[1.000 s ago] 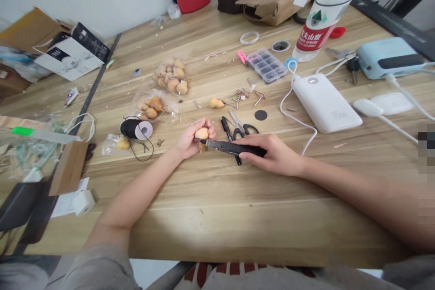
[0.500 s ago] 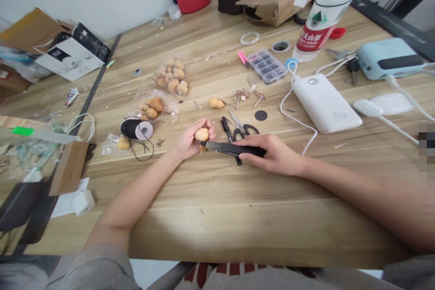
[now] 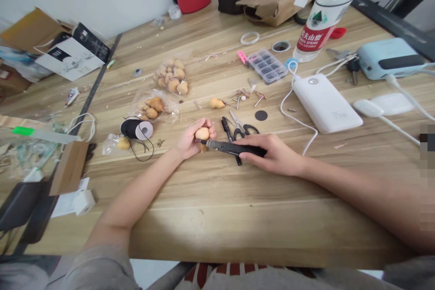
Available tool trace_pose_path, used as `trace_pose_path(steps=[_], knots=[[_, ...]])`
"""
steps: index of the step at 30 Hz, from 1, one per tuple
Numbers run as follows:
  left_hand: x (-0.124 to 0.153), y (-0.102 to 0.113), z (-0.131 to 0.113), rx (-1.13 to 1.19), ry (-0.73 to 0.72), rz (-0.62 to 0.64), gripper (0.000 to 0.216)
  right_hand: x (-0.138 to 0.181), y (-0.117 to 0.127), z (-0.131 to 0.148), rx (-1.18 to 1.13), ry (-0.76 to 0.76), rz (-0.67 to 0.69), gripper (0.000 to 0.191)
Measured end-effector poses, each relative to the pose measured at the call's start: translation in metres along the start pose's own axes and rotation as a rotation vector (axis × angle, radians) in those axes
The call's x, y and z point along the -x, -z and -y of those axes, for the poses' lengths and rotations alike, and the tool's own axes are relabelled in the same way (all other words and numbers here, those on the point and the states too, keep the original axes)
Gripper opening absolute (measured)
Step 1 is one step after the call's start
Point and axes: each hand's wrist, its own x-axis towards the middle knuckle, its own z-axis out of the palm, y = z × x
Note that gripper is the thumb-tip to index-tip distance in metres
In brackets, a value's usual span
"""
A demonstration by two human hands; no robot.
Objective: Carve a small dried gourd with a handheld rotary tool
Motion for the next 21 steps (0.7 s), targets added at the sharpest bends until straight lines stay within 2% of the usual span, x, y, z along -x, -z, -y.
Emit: trace_pose_path(steps=[21], knots=[[0.0005,-0.0016,-0.0017,0.038,0.036,-0.04,0.026,0.0001,-0.0008,0.0003,-0.005,-0.032,0.012,0.035]])
